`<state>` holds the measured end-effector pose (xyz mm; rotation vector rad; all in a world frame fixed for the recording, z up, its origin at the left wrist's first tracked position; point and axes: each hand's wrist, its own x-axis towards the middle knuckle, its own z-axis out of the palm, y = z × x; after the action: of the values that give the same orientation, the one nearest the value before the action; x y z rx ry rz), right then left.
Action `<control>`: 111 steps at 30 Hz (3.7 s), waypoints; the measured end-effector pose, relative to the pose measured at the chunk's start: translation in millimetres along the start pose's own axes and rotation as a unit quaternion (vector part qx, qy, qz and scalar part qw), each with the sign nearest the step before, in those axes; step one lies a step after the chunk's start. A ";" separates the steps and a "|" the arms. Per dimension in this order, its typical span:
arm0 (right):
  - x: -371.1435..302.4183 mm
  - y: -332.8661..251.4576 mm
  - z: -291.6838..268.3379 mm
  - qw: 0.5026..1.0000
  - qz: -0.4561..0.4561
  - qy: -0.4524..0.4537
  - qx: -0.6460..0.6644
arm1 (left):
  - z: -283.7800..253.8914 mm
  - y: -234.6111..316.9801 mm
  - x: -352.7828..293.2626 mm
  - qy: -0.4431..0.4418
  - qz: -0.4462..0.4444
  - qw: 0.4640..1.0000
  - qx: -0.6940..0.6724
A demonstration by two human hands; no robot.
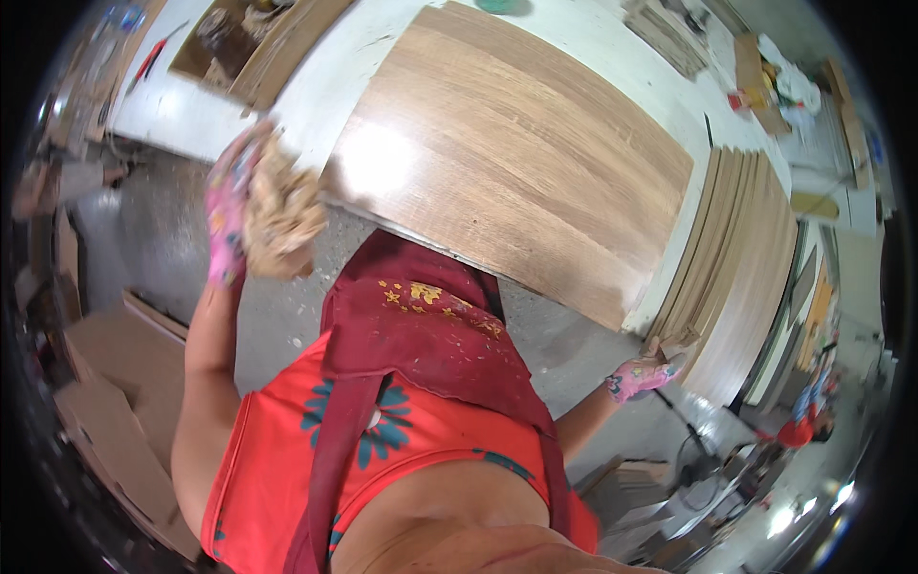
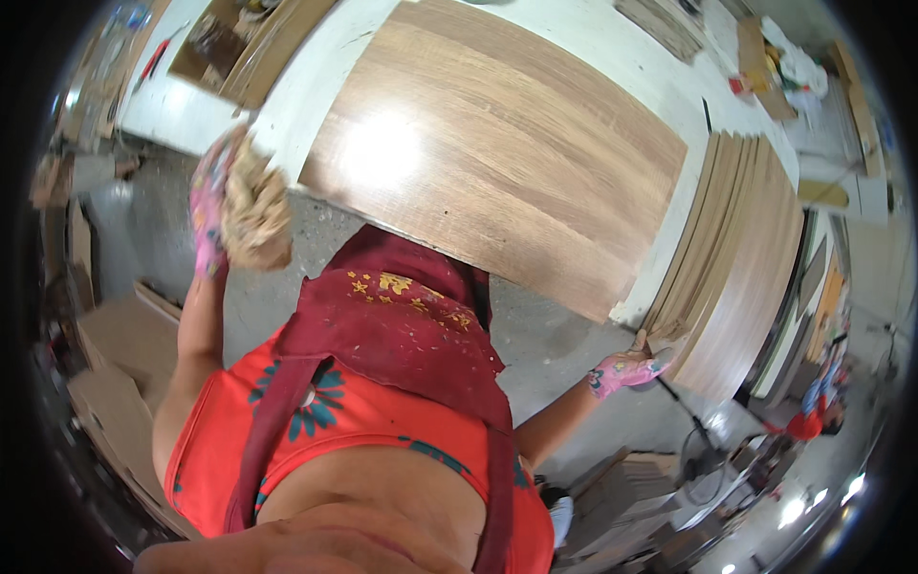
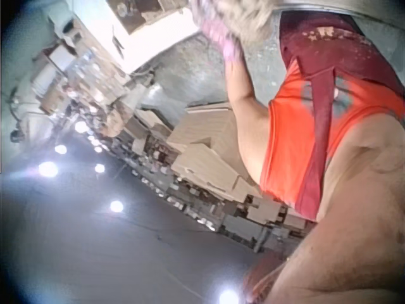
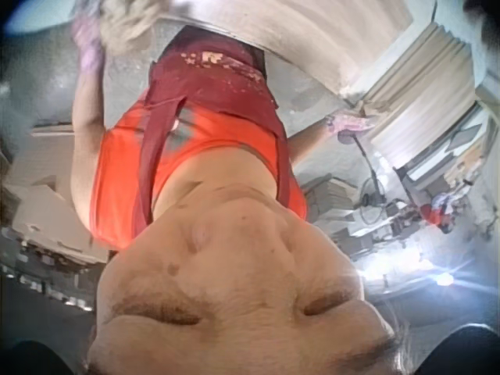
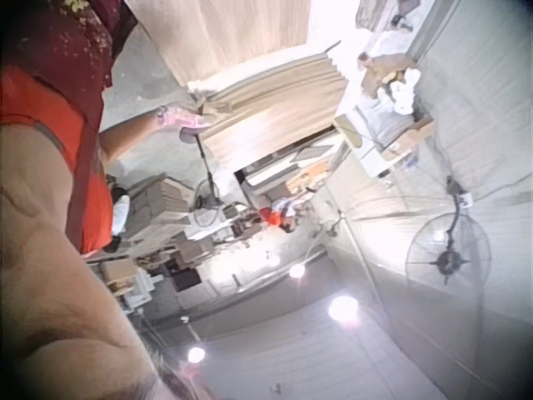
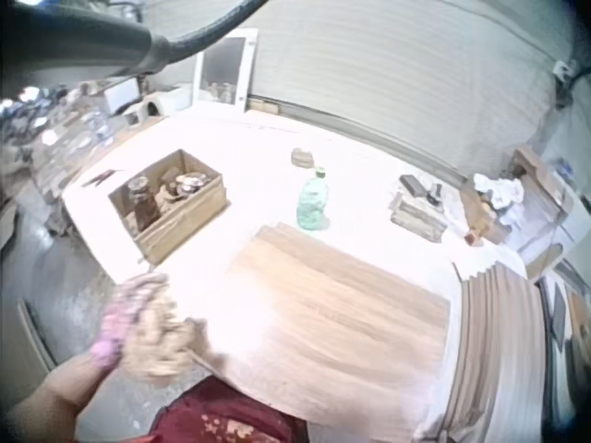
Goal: The person wipes the surface and edges of wood panels using a crumpled cloth, handling them one at a time and placing them into a stack.
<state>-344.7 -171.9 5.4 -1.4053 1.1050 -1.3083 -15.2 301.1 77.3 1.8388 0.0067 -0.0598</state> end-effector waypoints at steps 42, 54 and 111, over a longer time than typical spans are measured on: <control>-109.3 -49.1 540.1 0.589 -0.415 -0.605 -0.337 | 336.4 -54.4 17.9 -0.249 0.373 0.893 -0.023; 26.0 -33.1 411.7 0.595 -0.344 -0.581 -0.437 | 343.7 -49.3 24.9 -0.367 0.381 0.848 0.033; 190.1 39.2 199.5 0.801 -0.211 -0.315 -0.464 | 374.7 6.5 46.0 -0.588 0.336 0.733 0.063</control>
<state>-138.6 -358.8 -3.2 -2.6896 0.9990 -0.3825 16.9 -62.9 -17.5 1.5321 -1.5734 -0.7160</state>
